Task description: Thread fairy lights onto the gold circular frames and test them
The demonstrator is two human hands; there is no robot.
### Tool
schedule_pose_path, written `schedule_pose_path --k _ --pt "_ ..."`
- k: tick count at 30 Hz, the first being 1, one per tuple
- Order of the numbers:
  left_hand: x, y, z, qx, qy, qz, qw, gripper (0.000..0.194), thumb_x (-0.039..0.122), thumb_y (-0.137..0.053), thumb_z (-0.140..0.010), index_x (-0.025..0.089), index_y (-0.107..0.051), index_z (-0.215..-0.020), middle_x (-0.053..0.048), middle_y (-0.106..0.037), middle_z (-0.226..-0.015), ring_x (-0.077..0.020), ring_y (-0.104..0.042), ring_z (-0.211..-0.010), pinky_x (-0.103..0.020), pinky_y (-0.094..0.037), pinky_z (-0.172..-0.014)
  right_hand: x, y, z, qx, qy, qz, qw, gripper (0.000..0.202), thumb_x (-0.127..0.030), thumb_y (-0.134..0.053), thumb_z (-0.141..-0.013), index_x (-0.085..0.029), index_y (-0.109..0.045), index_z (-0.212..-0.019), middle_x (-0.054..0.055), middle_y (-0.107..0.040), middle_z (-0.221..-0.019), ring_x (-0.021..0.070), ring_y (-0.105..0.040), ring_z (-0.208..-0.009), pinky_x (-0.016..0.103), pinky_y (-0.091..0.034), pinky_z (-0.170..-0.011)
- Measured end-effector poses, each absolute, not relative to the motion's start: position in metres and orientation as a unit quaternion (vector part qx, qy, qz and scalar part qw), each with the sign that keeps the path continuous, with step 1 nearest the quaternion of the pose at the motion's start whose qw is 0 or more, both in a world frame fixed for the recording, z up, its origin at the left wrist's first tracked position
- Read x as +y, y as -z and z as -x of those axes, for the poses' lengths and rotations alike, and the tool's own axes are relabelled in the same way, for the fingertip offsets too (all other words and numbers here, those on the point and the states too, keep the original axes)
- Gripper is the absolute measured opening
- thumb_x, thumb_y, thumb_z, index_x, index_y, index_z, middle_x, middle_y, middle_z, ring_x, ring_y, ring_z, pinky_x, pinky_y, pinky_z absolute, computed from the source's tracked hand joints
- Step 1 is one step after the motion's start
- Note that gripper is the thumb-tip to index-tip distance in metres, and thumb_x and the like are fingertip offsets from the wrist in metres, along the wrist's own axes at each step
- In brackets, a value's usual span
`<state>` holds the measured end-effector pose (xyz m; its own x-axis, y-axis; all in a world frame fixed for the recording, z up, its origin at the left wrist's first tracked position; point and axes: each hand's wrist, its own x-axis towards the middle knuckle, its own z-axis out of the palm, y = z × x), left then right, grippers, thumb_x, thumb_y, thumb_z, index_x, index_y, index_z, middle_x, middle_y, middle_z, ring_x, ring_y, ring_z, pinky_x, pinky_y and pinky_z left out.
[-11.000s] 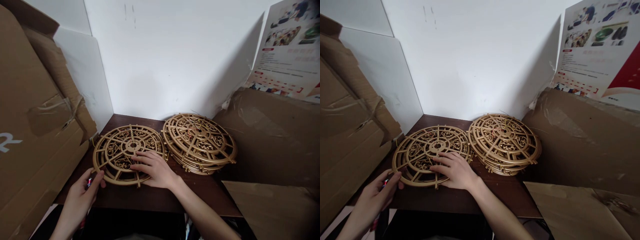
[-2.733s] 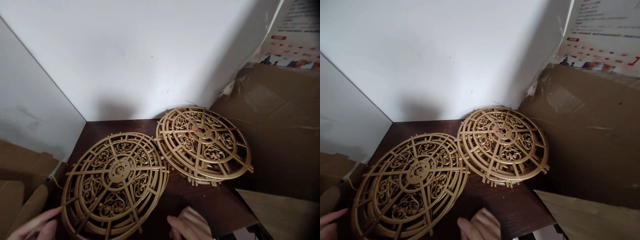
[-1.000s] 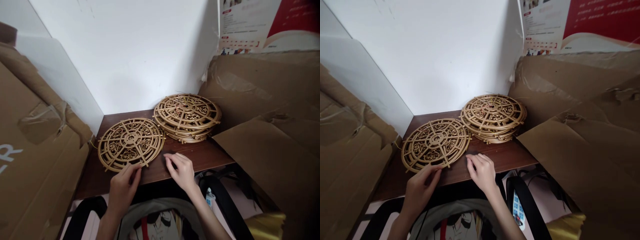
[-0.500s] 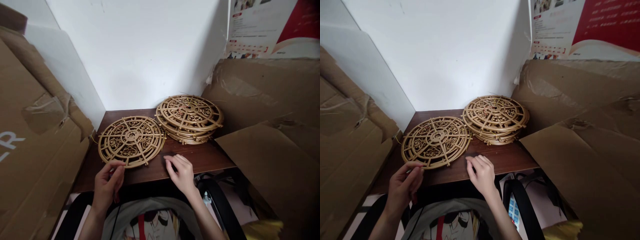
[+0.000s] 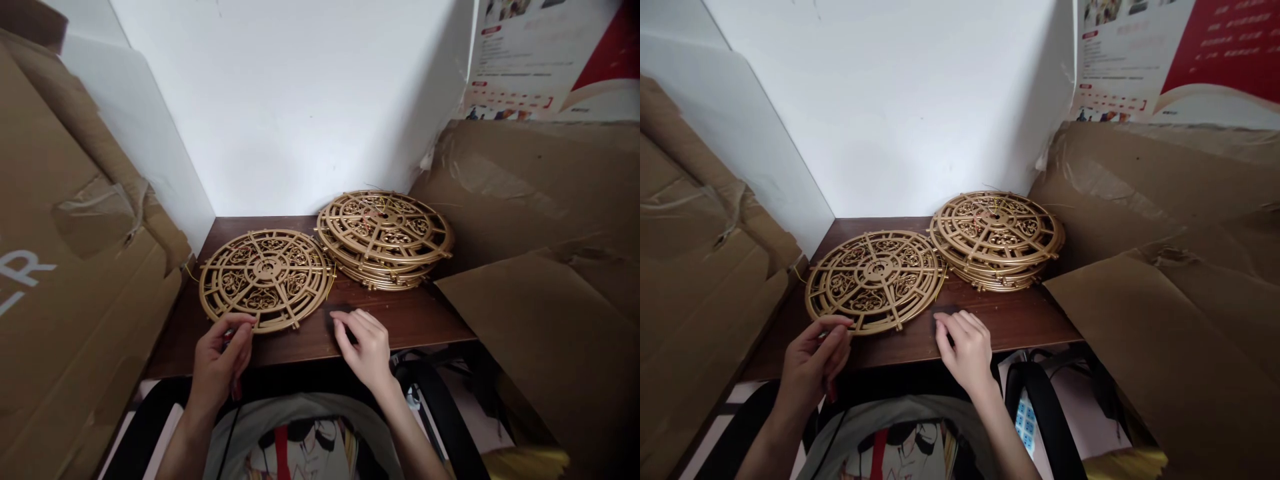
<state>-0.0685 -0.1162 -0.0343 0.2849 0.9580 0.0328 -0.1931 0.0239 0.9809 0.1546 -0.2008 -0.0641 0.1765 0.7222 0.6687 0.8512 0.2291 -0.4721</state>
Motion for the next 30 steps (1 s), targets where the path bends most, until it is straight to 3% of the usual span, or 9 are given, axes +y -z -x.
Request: schedule_pose_path --k 7,12,16,20,24,30 --pt "-0.114 0.036 0.065 0.395 -0.462 -0.532 0.59 0.019 0.034 -0.064 -0.083 0.018 -0.061 -0.092 0.009 -0.035 -0.049 -0.0028 -0.026 -0.037 -0.012 -0.019 -0.035 -0.203 0.059 -0.152 -0.627 0.049 0.617 0.473 0.017 -0.015 -0.052 -0.091 -0.018 -0.068 -0.097 0.005 -0.068 -0.077 0.0169 -0.059 -0.071 0.032 -0.048 -0.07" --pt "-0.114 0.035 0.063 0.409 -0.457 -0.539 0.578 0.02 0.035 -0.064 -0.083 0.016 -0.061 -0.092 0.009 -0.036 -0.048 -0.0029 -0.027 -0.037 -0.013 -0.02 -0.035 -0.191 0.036 -0.131 -0.63 0.02 0.6 0.493 0.024 -0.013 -0.051 -0.091 -0.022 -0.067 -0.105 0.008 -0.068 -0.105 0.0218 -0.059 -0.104 0.039 -0.049 -0.089" --pt "-0.115 0.035 0.065 0.398 -0.471 -0.514 0.597 0.019 0.034 -0.065 -0.083 0.017 -0.061 -0.091 0.009 -0.034 -0.047 -0.0027 -0.026 -0.036 -0.012 -0.021 -0.034 -0.164 0.026 -0.114 -0.727 0.021 0.547 0.414 0.032 -0.016 -0.053 -0.09 -0.021 -0.06 -0.12 0.01 -0.06 -0.127 0.0254 -0.046 -0.128 0.046 -0.041 -0.106" --pt "-0.113 0.034 0.071 0.357 -0.501 -0.456 0.644 0.017 0.033 -0.065 -0.082 0.018 -0.061 -0.088 0.01 -0.033 -0.046 -0.0026 -0.023 -0.035 -0.011 -0.02 -0.032 -0.148 0.027 -0.109 -0.822 0.017 0.475 0.314 0.025 -0.023 -0.054 -0.092 -0.02 -0.06 -0.117 0.01 -0.063 -0.115 0.0211 -0.055 -0.113 0.037 -0.047 -0.096" --pt "-0.111 0.03 0.076 0.31 -0.529 -0.4 0.681 0.012 0.03 -0.064 -0.082 0.019 -0.061 -0.085 0.01 -0.033 -0.046 -0.0023 -0.018 -0.035 -0.009 -0.02 -0.03 -0.149 0.027 -0.112 -0.848 0.049 0.461 0.257 0.023 -0.035 -0.062 -0.089 -0.019 -0.063 -0.105 0.007 -0.062 -0.099 0.0217 -0.054 -0.102 0.035 -0.046 -0.086" --pt "-0.116 0.03 0.084 0.26 -0.553 -0.368 0.701 0.009 0.029 -0.063 -0.083 0.021 -0.063 -0.083 0.009 -0.031 -0.045 -0.0035 -0.014 -0.036 -0.009 -0.02 -0.029 -0.137 0.017 -0.115 -0.851 0.093 0.429 0.289 0.019 -0.033 -0.054 -0.094 -0.018 -0.06 -0.087 0.004 -0.06 -0.081 0.019 -0.053 -0.084 0.032 -0.041 -0.075"
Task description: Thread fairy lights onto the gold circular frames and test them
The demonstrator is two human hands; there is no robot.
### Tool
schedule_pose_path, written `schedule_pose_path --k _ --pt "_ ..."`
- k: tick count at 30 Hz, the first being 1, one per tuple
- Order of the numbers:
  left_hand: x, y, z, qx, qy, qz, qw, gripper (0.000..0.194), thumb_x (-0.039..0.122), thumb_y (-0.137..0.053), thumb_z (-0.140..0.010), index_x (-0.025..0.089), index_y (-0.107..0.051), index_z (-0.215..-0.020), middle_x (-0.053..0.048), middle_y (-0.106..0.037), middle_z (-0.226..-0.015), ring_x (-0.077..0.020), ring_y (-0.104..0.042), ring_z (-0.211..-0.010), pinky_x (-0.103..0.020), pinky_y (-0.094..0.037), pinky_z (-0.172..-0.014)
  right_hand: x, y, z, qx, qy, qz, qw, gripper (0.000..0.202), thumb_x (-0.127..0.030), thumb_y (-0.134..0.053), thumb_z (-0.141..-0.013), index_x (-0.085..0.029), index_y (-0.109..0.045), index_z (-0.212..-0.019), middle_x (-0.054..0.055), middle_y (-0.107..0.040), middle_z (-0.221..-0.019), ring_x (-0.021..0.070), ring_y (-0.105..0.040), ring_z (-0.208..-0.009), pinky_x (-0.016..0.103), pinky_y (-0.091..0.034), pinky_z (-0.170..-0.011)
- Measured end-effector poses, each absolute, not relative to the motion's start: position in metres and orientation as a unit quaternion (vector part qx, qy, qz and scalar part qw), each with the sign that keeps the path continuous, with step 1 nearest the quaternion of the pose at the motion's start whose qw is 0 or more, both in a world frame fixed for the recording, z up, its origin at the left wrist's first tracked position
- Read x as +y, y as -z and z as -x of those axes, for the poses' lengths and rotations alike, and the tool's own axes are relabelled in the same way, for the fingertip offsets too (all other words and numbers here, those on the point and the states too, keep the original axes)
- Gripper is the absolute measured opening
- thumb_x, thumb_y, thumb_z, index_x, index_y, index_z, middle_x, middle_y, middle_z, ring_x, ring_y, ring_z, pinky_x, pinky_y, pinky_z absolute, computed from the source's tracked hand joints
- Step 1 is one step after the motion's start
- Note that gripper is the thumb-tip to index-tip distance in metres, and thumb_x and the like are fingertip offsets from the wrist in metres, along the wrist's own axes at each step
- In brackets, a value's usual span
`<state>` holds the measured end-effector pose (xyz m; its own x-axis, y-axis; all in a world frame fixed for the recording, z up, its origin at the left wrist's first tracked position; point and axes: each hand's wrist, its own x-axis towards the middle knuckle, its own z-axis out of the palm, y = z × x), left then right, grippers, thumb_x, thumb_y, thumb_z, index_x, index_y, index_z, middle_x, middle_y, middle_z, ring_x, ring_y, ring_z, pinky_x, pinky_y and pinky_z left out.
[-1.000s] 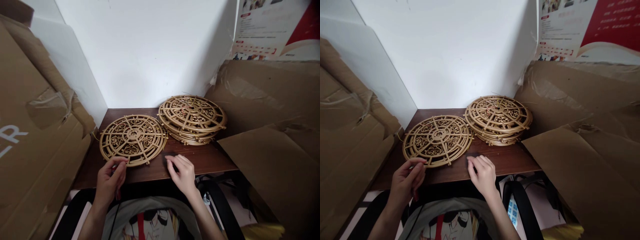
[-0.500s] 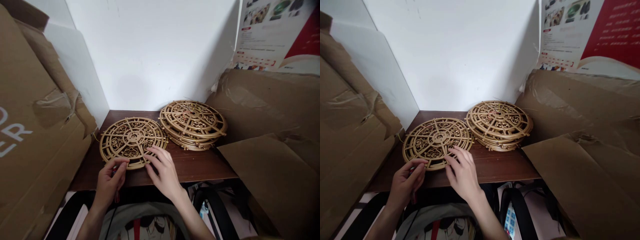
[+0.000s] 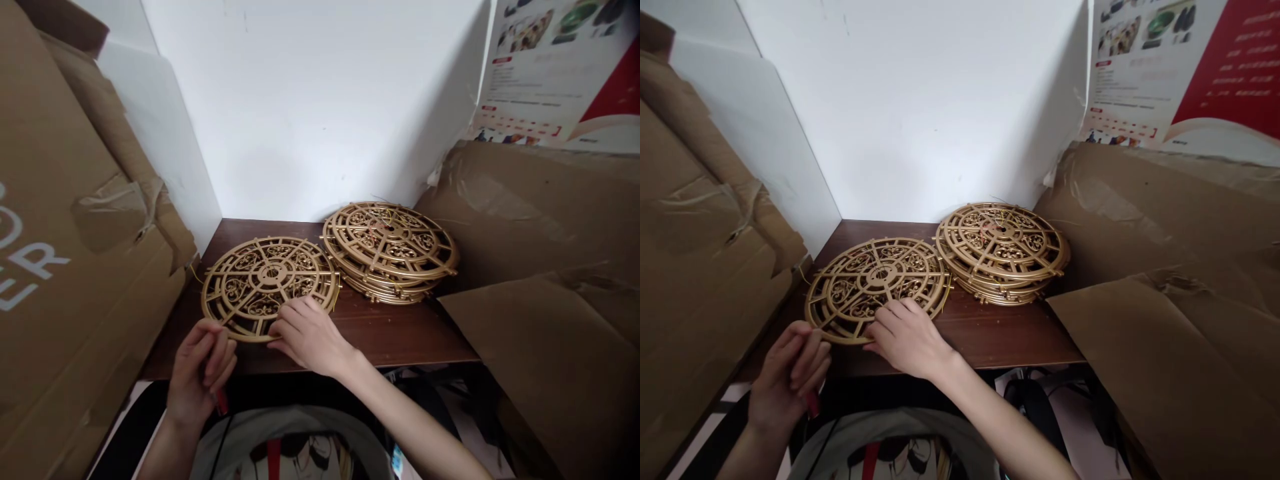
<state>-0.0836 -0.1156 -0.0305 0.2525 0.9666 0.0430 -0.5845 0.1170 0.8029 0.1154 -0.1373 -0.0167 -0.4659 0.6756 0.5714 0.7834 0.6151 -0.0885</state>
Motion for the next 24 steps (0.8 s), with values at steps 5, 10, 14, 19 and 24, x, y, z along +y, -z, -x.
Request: schedule_pose_path --k 5,10,14,19,24 --pt "-0.12 0.04 0.081 0.266 -0.575 -0.416 0.652 0.008 0.027 -0.067 -0.079 0.019 -0.065 -0.08 0.008 -0.032 -0.043 -0.0034 -0.023 -0.035 -0.01 -0.023 -0.032 -0.126 -0.011 -0.123 -0.765 0.038 0.449 0.461 0.007 -0.024 -0.054 -0.092 -0.018 -0.054 -0.088 0.007 -0.059 -0.089 0.0189 -0.054 -0.089 0.032 -0.044 -0.079" --pt "-0.12 0.041 0.076 0.3 -0.554 -0.433 0.645 0.011 0.029 -0.066 -0.081 0.018 -0.065 -0.083 0.009 -0.032 -0.045 -0.0019 -0.023 -0.036 -0.01 -0.02 -0.035 -0.125 -0.017 -0.129 -0.777 0.051 0.455 0.432 0.016 -0.008 -0.048 -0.084 -0.02 -0.049 -0.073 0.004 -0.054 -0.079 0.0183 -0.051 -0.078 0.03 -0.043 -0.066" --pt "-0.118 0.041 0.078 0.329 -0.525 -0.437 0.651 0.014 0.031 -0.066 -0.082 0.017 -0.064 -0.085 0.009 -0.034 -0.045 -0.0018 -0.024 -0.035 -0.01 -0.019 -0.035 -0.123 -0.011 -0.131 -0.738 0.115 0.428 0.509 0.021 -0.009 -0.048 -0.086 -0.021 -0.044 -0.07 0.003 -0.053 -0.074 0.0175 -0.053 -0.075 0.03 -0.044 -0.062" --pt "-0.115 0.043 0.081 0.358 -0.5 -0.442 0.653 0.018 0.034 -0.067 -0.082 0.017 -0.062 -0.087 0.009 -0.036 -0.044 -0.0018 -0.027 -0.035 -0.011 -0.02 -0.035 -0.127 -0.041 -0.14 -0.561 0.252 0.414 0.671 0.027 -0.012 -0.055 -0.089 -0.022 -0.039 -0.07 -0.001 -0.05 -0.068 0.0133 -0.054 -0.064 0.028 -0.045 -0.055" --pt "-0.112 0.042 0.08 0.359 -0.483 -0.46 0.653 0.024 0.038 -0.069 -0.079 0.018 -0.062 -0.089 0.009 -0.036 -0.044 -0.0019 -0.027 -0.033 -0.012 -0.019 -0.034 -0.148 -0.085 -0.176 -0.491 0.436 0.377 0.653 0.019 -0.022 -0.055 -0.092 -0.025 -0.043 -0.078 -0.002 -0.045 -0.066 0.0165 -0.058 -0.064 0.035 -0.051 -0.057"
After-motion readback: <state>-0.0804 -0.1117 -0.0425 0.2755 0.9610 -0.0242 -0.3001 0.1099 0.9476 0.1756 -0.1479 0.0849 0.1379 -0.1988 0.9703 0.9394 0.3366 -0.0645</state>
